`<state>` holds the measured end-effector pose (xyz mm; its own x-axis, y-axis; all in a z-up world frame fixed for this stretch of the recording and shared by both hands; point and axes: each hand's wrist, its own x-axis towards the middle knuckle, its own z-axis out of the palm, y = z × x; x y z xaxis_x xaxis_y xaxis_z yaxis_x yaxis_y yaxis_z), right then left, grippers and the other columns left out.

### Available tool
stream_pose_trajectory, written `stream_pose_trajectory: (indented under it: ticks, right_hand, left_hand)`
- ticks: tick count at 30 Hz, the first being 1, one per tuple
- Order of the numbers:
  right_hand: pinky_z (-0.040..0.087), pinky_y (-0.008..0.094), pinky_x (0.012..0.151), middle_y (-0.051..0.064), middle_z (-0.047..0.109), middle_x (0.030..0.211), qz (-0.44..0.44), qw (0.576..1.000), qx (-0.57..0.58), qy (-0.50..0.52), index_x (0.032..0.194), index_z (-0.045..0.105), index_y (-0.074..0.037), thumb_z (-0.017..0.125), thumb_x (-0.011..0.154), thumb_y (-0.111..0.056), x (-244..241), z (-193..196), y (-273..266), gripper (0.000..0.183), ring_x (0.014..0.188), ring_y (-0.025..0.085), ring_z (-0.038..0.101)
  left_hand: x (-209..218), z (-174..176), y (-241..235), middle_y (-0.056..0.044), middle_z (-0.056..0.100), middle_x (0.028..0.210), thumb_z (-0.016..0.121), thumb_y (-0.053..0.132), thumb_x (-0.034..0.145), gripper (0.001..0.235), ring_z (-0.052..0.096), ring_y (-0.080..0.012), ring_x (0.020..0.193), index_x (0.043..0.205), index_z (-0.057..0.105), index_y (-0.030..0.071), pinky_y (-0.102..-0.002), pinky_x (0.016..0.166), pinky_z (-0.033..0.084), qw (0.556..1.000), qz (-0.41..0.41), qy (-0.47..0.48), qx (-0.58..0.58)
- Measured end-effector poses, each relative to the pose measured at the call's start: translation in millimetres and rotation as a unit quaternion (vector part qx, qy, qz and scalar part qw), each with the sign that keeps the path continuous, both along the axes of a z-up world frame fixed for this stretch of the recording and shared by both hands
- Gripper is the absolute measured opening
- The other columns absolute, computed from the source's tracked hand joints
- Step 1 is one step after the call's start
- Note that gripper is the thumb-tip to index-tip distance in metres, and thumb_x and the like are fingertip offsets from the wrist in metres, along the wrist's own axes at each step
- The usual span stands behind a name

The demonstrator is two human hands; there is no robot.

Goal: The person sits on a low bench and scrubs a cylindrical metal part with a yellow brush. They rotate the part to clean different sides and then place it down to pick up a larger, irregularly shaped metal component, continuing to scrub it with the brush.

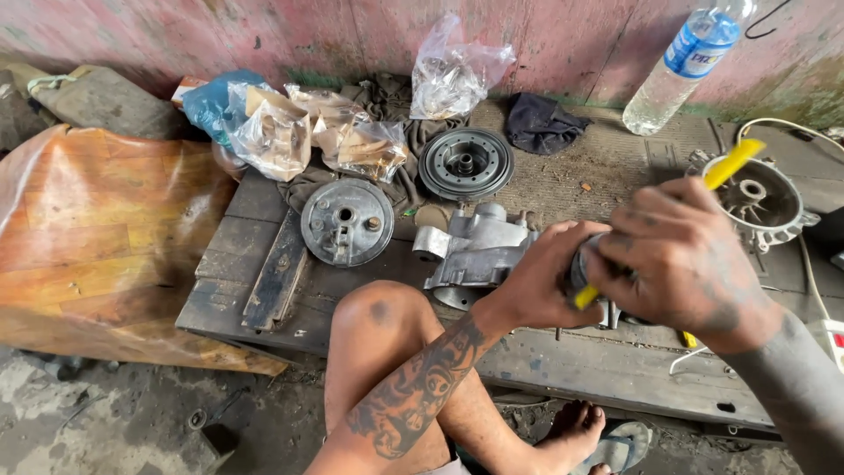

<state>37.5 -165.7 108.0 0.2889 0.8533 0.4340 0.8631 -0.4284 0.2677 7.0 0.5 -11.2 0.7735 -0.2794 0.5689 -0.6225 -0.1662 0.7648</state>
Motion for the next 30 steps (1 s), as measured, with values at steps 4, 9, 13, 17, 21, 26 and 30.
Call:
stream_pose_trajectory:
  ticks: [4, 9, 13, 17, 21, 26, 30]
  right_hand:
    - [0.046, 0.04, 0.098, -0.006, 0.069, 0.074, -0.135, 0.987, 0.016, -0.09, 0.065, 0.066, -0.021, 0.069, 0.108, -0.022, 20, -2, -15, 0.043, 0.07, 0.016, 0.063]
    - [0.053, 0.046, 0.083, 0.003, 0.07, 0.078, -0.024, 0.994, 0.028, 0.101, 0.074, 0.072, -0.013, 0.074, 0.09, -0.013, 20, -2, -16, 0.016, 0.077, 0.024, 0.062]
    - [0.044, 0.041, 0.096, -0.006, 0.065, 0.07, -0.17, 0.982, 0.014, -0.086, 0.067, 0.067, -0.021, 0.071, 0.11, -0.025, 20, -8, -23, 0.043, 0.072, 0.016, 0.066]
    - [0.04, 0.04, 0.09, -0.006, 0.069, 0.077, -0.084, 0.996, 0.016, -0.019, 0.075, 0.073, -0.02, 0.069, 0.105, -0.031, 25, -10, -23, 0.031, 0.076, 0.018, 0.059]
    - [0.039, 0.041, 0.075, -0.002, 0.05, 0.063, 0.033, 0.996, 0.088, 0.008, 0.057, 0.055, -0.017, 0.065, 0.099, -0.012, -1, 15, 7, 0.044, 0.066, 0.025, 0.05]
    - [0.038, 0.044, 0.09, -0.004, 0.06, 0.069, -0.036, 0.996, 0.046, -0.061, 0.065, 0.064, -0.02, 0.067, 0.095, -0.016, 19, 8, -6, 0.03, 0.07, 0.024, 0.053]
    - [0.04, 0.041, 0.09, -0.004, 0.053, 0.065, 0.043, 0.998, 0.037, 0.021, 0.064, 0.061, -0.02, 0.066, 0.098, -0.015, 17, 7, 3, 0.034, 0.071, 0.023, 0.049]
  left_hand:
    - [-5, 7, -1, 0.001, 0.069, 0.122, 0.074, 0.035, 0.069, 0.072, 0.068, -0.0267, 0.113, 0.134, 0.047, 0.023, -0.048, 0.116, 0.035, 0.997, 0.019, 0.075, 0.012]
    - [-2, 6, -3, -0.002, 0.069, 0.122, 0.077, 0.036, 0.066, 0.076, 0.066, -0.0277, 0.114, 0.134, 0.049, 0.02, -0.049, 0.119, 0.037, 0.997, 0.014, 0.069, 0.017]
    - [-3, 9, -1, -0.003, 0.067, 0.122, 0.074, 0.035, 0.07, 0.071, 0.064, -0.0285, 0.114, 0.135, 0.048, 0.023, -0.051, 0.12, 0.034, 0.998, -0.007, 0.066, -0.003]
    - [-7, 12, 5, -0.009, 0.061, 0.125, 0.074, 0.036, 0.07, 0.07, 0.061, -0.0302, 0.114, 0.134, 0.049, 0.023, -0.05, 0.106, 0.045, 0.998, 0.008, 0.067, -0.008]
    - [0, -3, 8, -0.009, 0.061, 0.126, 0.076, 0.033, 0.069, 0.073, 0.057, -0.0249, 0.116, 0.135, 0.053, 0.011, -0.039, 0.102, 0.043, 0.999, -0.016, 0.02, -0.039]
    - [-14, 26, 8, -0.012, 0.058, 0.115, 0.072, 0.021, 0.061, 0.068, 0.053, -0.0257, 0.107, 0.126, 0.054, 0.018, -0.037, 0.093, 0.043, 0.995, 0.005, 0.103, -0.011]
    - [-10, 20, 8, -0.012, 0.057, 0.114, 0.072, 0.02, 0.064, 0.066, 0.051, -0.0253, 0.106, 0.127, 0.055, 0.014, -0.037, 0.09, 0.046, 0.994, 0.002, 0.104, -0.021]
